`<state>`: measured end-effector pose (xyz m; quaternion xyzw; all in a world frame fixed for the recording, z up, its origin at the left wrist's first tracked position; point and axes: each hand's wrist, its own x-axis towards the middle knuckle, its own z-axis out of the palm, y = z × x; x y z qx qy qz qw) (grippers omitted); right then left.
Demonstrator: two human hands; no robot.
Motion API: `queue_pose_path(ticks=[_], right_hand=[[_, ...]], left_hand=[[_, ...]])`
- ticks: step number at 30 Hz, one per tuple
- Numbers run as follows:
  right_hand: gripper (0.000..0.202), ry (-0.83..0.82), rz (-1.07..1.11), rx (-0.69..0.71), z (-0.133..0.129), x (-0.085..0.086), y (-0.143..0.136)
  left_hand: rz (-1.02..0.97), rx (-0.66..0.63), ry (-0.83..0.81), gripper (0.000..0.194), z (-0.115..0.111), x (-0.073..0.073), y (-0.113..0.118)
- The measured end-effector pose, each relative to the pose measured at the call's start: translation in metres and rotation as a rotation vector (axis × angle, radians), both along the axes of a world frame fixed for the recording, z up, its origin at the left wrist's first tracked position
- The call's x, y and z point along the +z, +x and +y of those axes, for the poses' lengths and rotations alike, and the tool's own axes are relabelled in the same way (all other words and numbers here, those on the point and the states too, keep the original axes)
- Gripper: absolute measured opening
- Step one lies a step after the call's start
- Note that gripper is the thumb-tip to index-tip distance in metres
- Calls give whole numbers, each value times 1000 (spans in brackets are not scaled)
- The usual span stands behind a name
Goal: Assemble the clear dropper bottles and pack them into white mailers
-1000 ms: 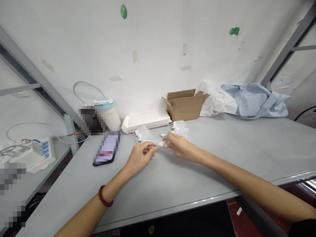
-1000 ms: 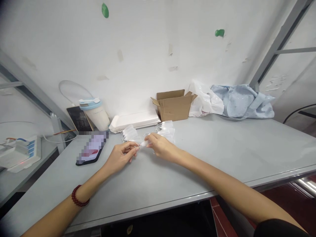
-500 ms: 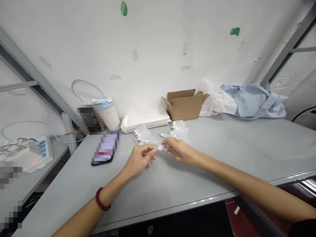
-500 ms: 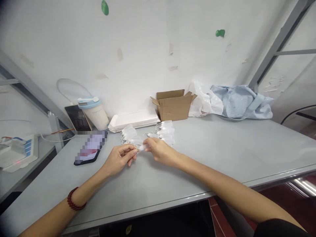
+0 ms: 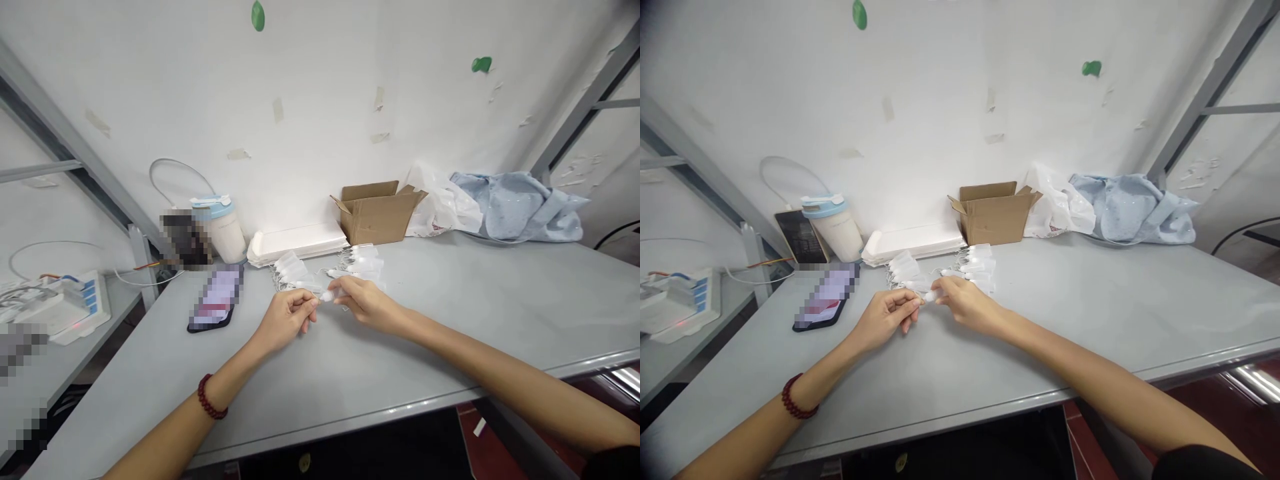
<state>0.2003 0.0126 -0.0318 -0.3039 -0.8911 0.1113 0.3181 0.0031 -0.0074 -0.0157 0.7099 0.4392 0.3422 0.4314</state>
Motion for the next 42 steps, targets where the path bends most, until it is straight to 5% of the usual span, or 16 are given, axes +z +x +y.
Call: queue_pose_path(ticks=[9,26,32,42], right_hand=[[22,58,-105,-209,21,9,15],[37,53,-463,-241,19,-1,14],[37,-50,-414,-229,21,-2,16],[23,20,-243,-240,17,5,15]], left_hand=[[25,198,94,24,22,8,-22],[287,377,12,28,37,0,-35],[359,428,64,32,38,-5,-36],[436,472,238,35,28,2,-28]])
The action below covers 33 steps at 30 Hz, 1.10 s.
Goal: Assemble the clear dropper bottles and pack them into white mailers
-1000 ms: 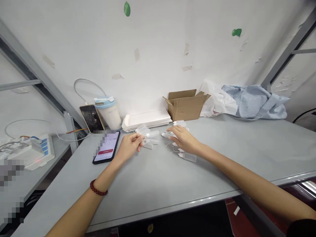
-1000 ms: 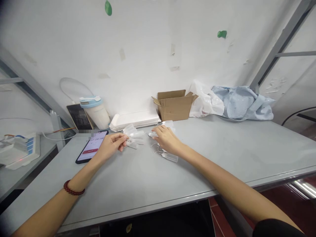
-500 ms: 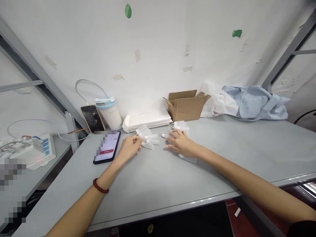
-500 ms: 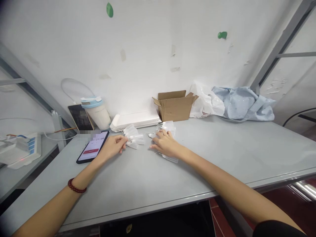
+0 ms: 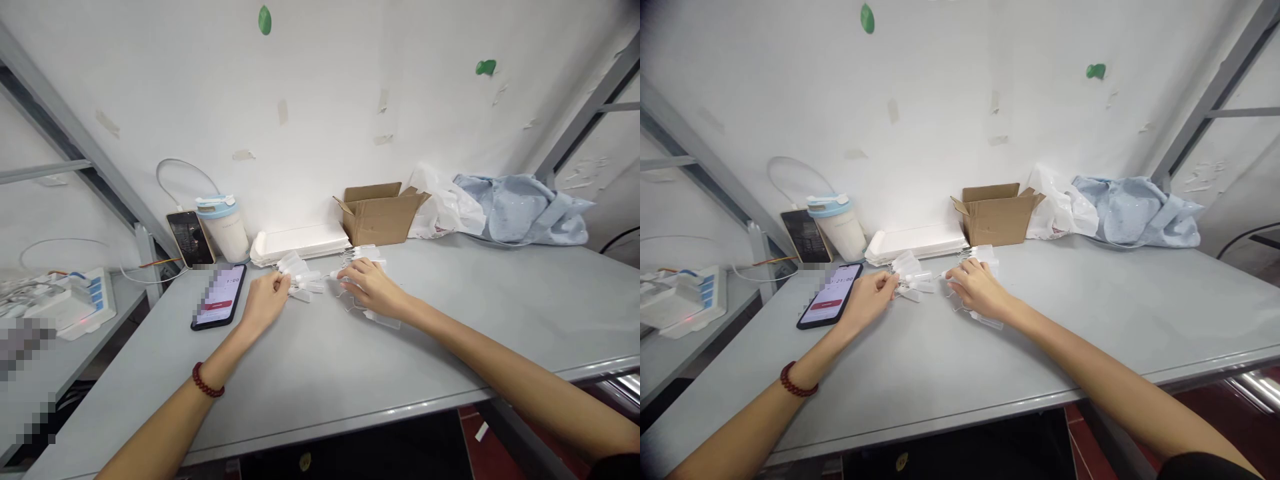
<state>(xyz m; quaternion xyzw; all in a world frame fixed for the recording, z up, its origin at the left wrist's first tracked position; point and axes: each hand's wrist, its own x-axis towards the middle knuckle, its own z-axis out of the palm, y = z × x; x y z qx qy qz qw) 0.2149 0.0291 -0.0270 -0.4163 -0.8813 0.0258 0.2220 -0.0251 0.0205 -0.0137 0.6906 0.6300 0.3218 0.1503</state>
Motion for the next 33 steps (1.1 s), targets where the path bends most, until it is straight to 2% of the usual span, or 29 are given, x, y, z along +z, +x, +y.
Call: queue_pose_path(ticks=[6,12,15,20,26,33], right_hand=[[22,58,70,4,-3,4,0],[18,79,276,29,-9,10,-4],[16,20,401,20,-15,15,-5],[23,-159,524,-21,-22,21,-7],[24,-259,585,-18,-24,25,-8],[25,-288,611,-10,-25,26,-8]], left_hand=[[-30,-85,52,35,-10,2,9],[-136,-253,-52,30,-15,-4,16],[-183,-311,-130,26,-17,-6,19],[-262,-342,-265,33,-20,-9,22],[-331,-354,-256,36,-20,-7,23],[-356,-376,-271,30,-20,-6,23]])
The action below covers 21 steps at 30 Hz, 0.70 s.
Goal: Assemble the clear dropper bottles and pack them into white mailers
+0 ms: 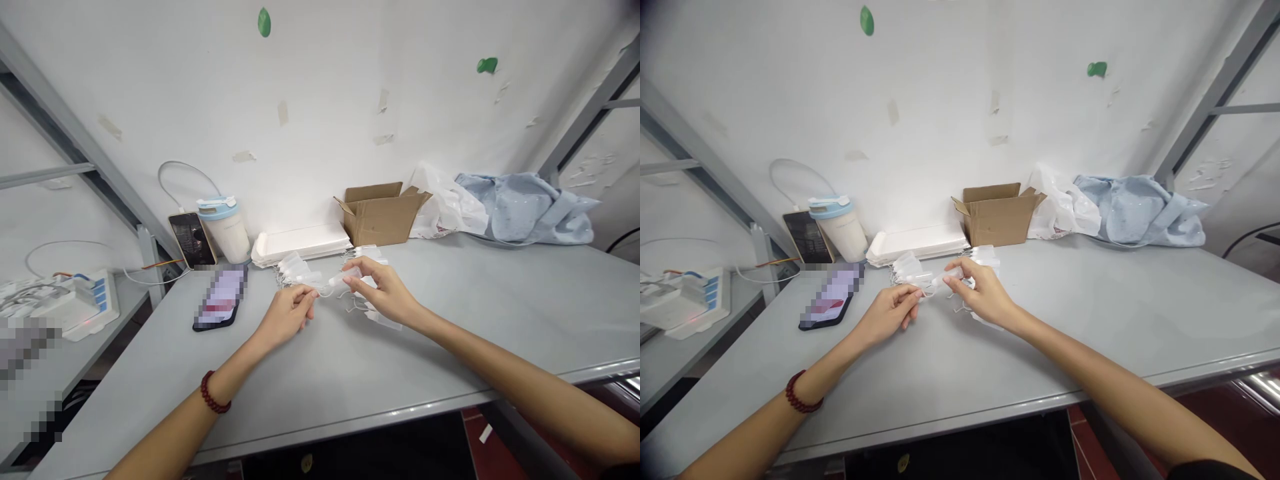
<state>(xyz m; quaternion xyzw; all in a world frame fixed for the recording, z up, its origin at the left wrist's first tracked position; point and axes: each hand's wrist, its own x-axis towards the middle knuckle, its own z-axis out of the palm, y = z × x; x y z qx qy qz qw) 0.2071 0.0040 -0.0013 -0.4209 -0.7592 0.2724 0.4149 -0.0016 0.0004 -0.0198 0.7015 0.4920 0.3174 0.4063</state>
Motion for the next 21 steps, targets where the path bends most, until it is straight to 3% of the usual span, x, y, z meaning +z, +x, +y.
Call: queue_pose_path(ticks=[21], right_hand=[[22,-35,-4,7,-2,1,-2]], left_hand=[[-17,-48,41,30,-5,4,2]])
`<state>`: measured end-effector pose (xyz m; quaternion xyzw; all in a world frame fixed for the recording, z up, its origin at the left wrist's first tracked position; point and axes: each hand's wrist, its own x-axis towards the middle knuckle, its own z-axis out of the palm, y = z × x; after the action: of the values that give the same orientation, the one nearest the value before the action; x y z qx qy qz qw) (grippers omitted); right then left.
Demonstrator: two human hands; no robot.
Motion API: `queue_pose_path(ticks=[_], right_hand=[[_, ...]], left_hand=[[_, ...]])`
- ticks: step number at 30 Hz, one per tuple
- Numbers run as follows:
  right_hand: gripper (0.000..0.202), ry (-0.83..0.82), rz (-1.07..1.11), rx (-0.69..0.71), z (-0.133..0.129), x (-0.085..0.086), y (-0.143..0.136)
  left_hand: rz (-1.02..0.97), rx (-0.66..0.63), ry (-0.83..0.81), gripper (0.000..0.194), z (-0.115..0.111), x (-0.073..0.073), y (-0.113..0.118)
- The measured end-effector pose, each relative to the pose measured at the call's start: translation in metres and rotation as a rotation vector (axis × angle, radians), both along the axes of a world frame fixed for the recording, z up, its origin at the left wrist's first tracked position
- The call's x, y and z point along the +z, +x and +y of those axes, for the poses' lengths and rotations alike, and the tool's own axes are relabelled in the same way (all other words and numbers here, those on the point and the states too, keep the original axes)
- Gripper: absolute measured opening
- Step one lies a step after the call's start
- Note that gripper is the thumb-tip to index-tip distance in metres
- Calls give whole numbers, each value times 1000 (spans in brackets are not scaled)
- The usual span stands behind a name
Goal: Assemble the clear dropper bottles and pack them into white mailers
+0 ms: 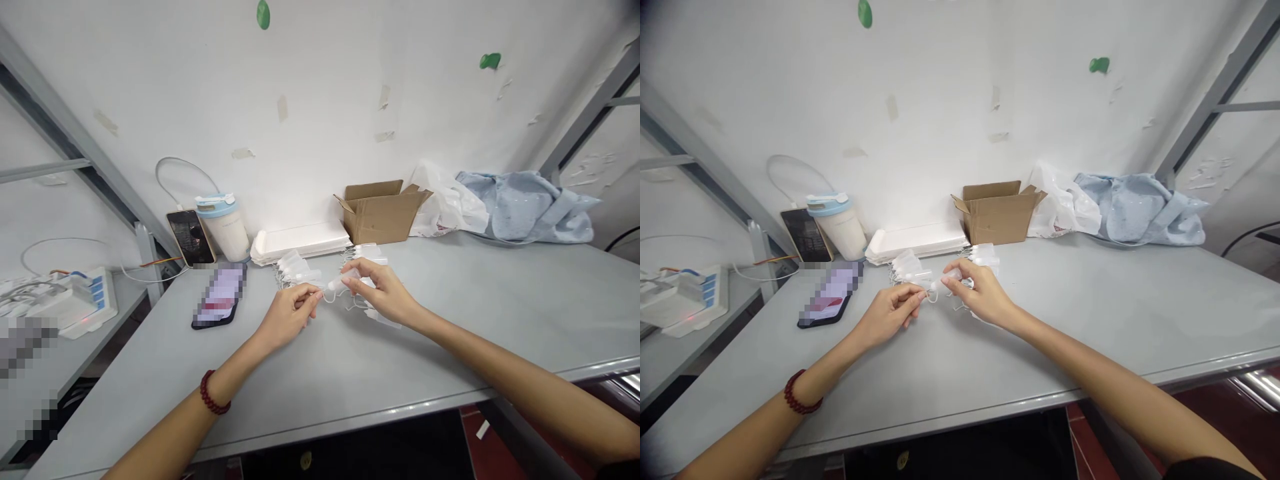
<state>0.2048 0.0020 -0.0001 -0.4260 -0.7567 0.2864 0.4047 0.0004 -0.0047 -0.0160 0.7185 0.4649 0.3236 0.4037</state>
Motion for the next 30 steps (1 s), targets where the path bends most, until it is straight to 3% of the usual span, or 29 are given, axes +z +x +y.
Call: queue_pose_path(ticks=[30], right_hand=[[24,-63,27,41,2,-6,-1]], left_hand=[[-2,-1,26,27,-1,-1,1]])
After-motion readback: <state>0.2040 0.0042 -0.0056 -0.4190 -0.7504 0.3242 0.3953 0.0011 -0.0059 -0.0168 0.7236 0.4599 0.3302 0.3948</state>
